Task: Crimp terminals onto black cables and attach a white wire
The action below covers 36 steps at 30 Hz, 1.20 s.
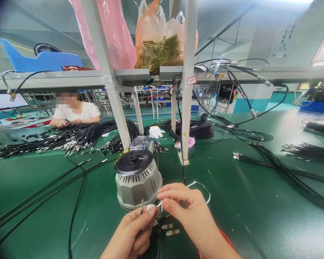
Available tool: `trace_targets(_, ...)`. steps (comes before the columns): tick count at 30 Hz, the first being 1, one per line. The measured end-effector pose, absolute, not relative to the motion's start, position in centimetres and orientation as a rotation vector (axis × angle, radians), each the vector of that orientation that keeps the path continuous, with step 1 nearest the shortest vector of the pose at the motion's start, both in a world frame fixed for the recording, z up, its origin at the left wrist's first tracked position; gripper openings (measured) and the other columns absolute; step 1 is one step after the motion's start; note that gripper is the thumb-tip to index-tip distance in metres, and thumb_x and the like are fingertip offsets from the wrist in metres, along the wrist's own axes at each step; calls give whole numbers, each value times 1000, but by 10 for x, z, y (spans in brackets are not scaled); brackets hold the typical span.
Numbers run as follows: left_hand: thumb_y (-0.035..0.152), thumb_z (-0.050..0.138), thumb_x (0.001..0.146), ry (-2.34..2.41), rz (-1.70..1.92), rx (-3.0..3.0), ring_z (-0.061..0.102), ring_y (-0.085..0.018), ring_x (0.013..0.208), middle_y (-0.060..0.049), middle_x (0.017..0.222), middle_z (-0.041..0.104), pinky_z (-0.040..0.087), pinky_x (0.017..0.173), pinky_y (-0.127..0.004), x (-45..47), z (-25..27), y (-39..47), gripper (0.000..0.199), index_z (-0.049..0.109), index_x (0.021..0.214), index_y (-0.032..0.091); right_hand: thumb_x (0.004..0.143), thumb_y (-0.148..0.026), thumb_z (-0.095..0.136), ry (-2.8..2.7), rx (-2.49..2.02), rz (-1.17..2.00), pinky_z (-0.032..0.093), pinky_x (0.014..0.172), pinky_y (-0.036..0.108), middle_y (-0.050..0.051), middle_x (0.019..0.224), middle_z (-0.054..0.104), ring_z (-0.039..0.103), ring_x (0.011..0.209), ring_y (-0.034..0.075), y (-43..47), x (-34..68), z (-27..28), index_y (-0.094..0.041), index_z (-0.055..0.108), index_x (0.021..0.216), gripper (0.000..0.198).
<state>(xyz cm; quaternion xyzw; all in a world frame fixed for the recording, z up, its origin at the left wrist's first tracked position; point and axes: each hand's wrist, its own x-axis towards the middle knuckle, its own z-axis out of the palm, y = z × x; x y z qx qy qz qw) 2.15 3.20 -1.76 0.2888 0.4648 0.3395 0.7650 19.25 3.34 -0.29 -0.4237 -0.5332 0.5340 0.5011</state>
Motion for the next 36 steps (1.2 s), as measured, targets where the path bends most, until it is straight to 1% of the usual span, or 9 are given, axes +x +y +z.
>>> trace_targets(3, 61, 84, 58, 982, 733, 638, 12, 0, 33, 11, 39, 27, 5, 38, -18, 19, -22, 33, 63, 41, 72, 16, 82, -40, 72, -1208, -1004, 1331, 47, 87, 21, 5, 111, 67, 59, 106, 16, 33, 197, 1, -30, 79, 93, 17)
trace_targets(5, 60, 82, 61, 969, 728, 642, 11, 0, 34, 11, 39, 27, 6, 38, -18, 18, -25, 33, 60, 42, 72, 16, 82, -40, 73, -1159, -1001, 1360, 46, 82, 19, 3, 110, 65, 58, 96, 13, 32, 199, 3, -29, 78, 94, 17)
trace_targets(8, 59, 81, 64, 960, 718, 643, 11, -1, 34, 11, 38, 27, 7, 38, -18, 17, -27, 34, 58, 44, 73, 16, 85, -42, 69, -1086, -1028, 1409, 40, 69, 20, 3, 90, 62, 48, 73, 8, 31, 203, 2, -26, 77, 99, 22)
trace_targets(11, 59, 81, 65, 962, 714, 644, 11, -1, 34, 11, 39, 26, 7, 39, -18, 17, -28, 34, 57, 45, 73, 16, 88, -46, 64, -1029, -1043, 1442, 34, 65, 23, 2, 75, 54, 41, 67, 9, 30, 206, 0, -25, 75, 107, 30)
trace_targets(18, 58, 82, 64, 978, 691, 640, 12, 0, 34, 11, 39, 27, 7, 39, -17, 17, -26, 32, 57, 44, 73, 16, 82, -41, 72, -864, -1047, 1422, 34, 64, 23, 1, 83, 56, 42, 67, 8, 34, 206, 1, -26, 69, 118, 39)
trace_targets(21, 59, 84, 60, 984, 695, 634, 12, 0, 34, 11, 38, 27, 8, 38, -16, 19, -22, 31, 59, 46, 73, 15, 75, -40, 79, -769, -1083, 1382, 31, 59, 22, 1, 76, 56, 42, 64, 8, 34, 205, 3, -21, 73, 107, 38)
trace_targets(24, 59, 85, 57, 993, 727, 622, 12, 1, 34, 11, 37, 27, 8, 38, -15, 24, -16, 29, 60, 45, 70, 15, 77, -42, 77, -732, -1065, 1432, 28, 57, 22, 1, 69, 54, 38, 58, 6, 35, 205, 3, -17, 74, 98, 32)
trace_targets(28, 59, 86, 54, 1006, 746, 596, 11, 2, 34, 11, 38, 26, 7, 38, -14, 28, -13, 27, 62, 45, 69, 15, 80, -41, 75, -683, -1008, 1488, 27, 56, 21, 0, 66, 51, 37, 56, 6, 36, 206, 2, -21, 72, 108, 34)
trace_targets(36, 55, 87, 54, 1015, 759, 575, 12, 2, 33, 10, 38, 27, 6, 37, -13, 28, -19, 27, 57, 52, 70, 13, 73, -32, 81, -547, -972, 1458, 33, 52, 16, 5, 90, 64, 44, 62, 5, 37, 209, 4, -25, 71, 113, 42)
